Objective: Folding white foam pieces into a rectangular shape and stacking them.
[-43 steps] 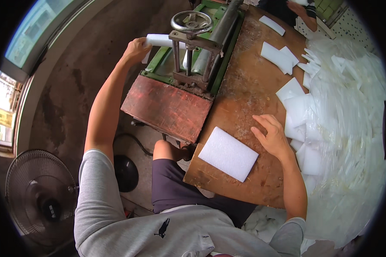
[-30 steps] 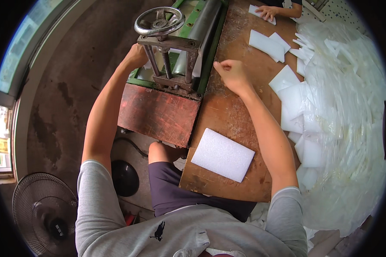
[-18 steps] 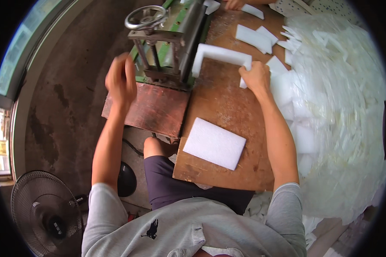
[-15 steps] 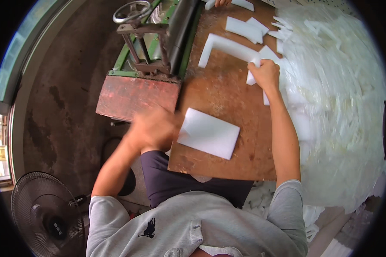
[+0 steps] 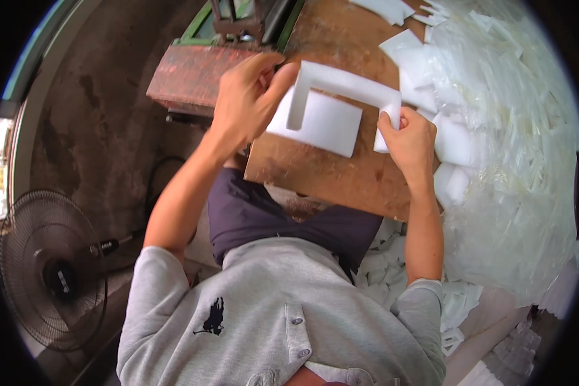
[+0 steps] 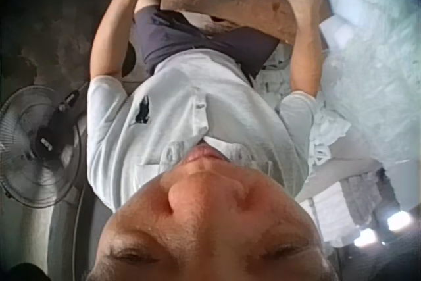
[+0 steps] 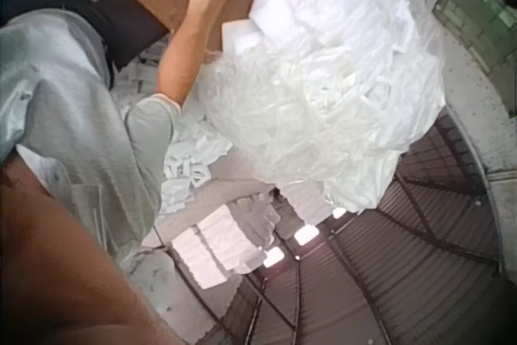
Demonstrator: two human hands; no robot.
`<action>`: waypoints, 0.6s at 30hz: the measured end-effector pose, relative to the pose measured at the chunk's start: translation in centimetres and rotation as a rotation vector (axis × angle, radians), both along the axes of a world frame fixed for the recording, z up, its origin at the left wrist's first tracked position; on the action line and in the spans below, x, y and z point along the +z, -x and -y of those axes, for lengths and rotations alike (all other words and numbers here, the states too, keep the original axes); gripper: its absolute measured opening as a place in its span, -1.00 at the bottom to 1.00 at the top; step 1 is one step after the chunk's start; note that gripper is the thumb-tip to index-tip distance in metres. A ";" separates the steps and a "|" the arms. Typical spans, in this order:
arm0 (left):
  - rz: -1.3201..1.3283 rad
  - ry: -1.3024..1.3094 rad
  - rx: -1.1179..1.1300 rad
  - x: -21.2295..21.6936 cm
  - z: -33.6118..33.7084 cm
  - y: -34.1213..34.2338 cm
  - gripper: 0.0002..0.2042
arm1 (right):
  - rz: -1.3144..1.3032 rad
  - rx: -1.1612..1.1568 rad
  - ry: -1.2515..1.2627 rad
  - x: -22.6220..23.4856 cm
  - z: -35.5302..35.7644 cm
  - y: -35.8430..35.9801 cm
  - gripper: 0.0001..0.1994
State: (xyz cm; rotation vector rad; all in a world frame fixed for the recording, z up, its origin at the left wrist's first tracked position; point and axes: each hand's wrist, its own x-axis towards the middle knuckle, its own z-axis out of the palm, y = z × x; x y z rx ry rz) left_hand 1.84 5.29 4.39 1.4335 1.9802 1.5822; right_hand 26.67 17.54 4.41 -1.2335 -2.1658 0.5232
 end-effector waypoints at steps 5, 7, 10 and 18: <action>-0.279 0.213 -0.044 -1.6 -1.5 1.3 -0.67 | 0.009 -0.003 0.003 -1.2 1.8 2.2 -0.73; -0.292 0.181 -0.083 -3.0 -1.8 1.8 -0.66 | 0.030 0.005 0.006 -1.8 2.0 2.4 -0.72; -0.332 0.142 -0.098 -4.7 -1.8 2.2 -0.68 | 0.044 0.004 0.038 -2.8 2.2 2.5 -0.71; -0.296 0.185 -0.105 -5.7 -1.7 2.3 -0.65 | 0.066 0.008 0.033 -3.6 2.1 2.6 -0.72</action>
